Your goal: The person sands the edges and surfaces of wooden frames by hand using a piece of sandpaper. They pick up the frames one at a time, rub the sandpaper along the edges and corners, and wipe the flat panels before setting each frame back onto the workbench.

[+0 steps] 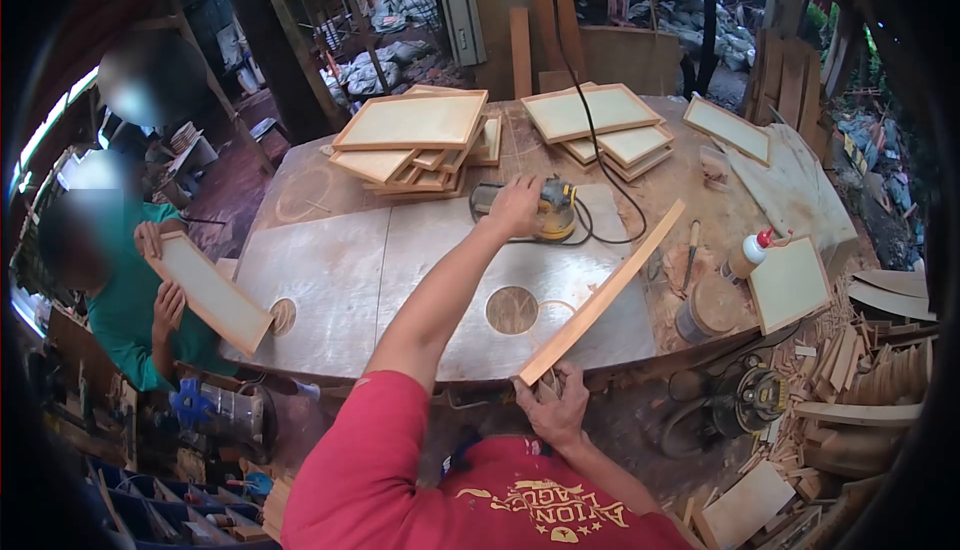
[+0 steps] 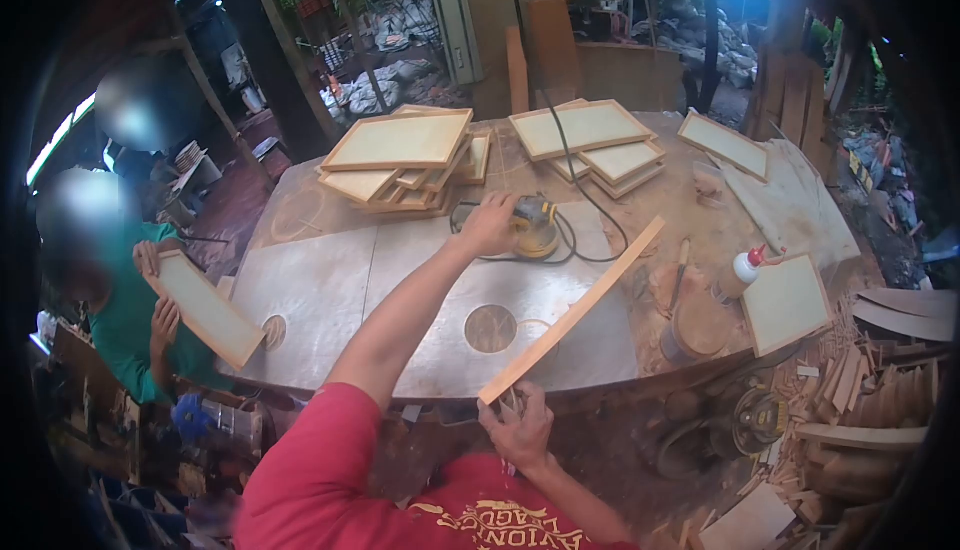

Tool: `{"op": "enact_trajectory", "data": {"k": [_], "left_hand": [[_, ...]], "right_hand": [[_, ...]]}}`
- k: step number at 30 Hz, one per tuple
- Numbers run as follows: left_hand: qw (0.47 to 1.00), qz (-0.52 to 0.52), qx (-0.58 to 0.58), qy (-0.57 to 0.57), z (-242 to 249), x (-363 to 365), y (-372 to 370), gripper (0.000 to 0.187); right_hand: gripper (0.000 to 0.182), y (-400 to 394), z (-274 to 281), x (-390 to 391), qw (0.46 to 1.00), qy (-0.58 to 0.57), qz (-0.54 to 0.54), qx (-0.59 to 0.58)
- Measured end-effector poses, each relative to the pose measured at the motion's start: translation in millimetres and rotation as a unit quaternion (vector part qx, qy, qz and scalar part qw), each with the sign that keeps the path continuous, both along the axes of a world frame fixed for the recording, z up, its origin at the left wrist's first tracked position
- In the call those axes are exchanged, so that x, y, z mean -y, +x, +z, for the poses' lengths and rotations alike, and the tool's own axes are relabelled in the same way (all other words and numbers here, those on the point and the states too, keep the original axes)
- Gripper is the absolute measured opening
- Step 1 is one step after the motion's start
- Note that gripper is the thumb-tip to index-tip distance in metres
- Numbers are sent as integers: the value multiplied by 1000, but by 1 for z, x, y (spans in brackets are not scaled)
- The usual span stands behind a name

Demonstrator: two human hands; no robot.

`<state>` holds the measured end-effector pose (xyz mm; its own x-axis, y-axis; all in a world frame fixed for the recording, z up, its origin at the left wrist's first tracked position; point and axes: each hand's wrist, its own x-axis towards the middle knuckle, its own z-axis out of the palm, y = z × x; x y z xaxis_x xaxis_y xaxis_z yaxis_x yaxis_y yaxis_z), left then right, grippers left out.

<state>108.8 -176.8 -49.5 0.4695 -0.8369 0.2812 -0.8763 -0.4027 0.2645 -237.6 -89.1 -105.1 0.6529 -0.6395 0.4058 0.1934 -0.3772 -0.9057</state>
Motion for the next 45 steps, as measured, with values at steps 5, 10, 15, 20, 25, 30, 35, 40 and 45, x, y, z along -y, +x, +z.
{"op": "enact_trajectory", "data": {"k": [5,10,15,20,25,30,35,40,45], "left_hand": [[993,10,51,105,-21,62,37,92],[982,26,-34,185,-24,80,36,90],[976,99,-137,138,-32,16,25,87],[959,200,-193,55,-17,-123,-12,92],[903,358,-237,2,-44,-286,18,87],[800,501,-308,-121,-39,-408,86,83],[760,617,-193,-65,-2,-462,137,97],[698,690,-184,-53,-16,-503,171,97],[734,657,-160,-53,-52,-526,179,95]], "right_hand": [[55,-3,16,-2,1000,-23,-15,12],[57,-15,8,3,998,-43,-48,-15],[57,-15,4,3,999,0,-31,-17],[57,-15,-1,6,1000,-5,-17,-13],[58,-16,8,1,996,87,10,-18],[59,-8,4,3,999,37,0,-17],[59,-10,18,-12,987,134,-19,-82],[59,-8,3,-18,996,60,-57,-24],[59,-8,-8,-18,993,17,-102,-56]]}}
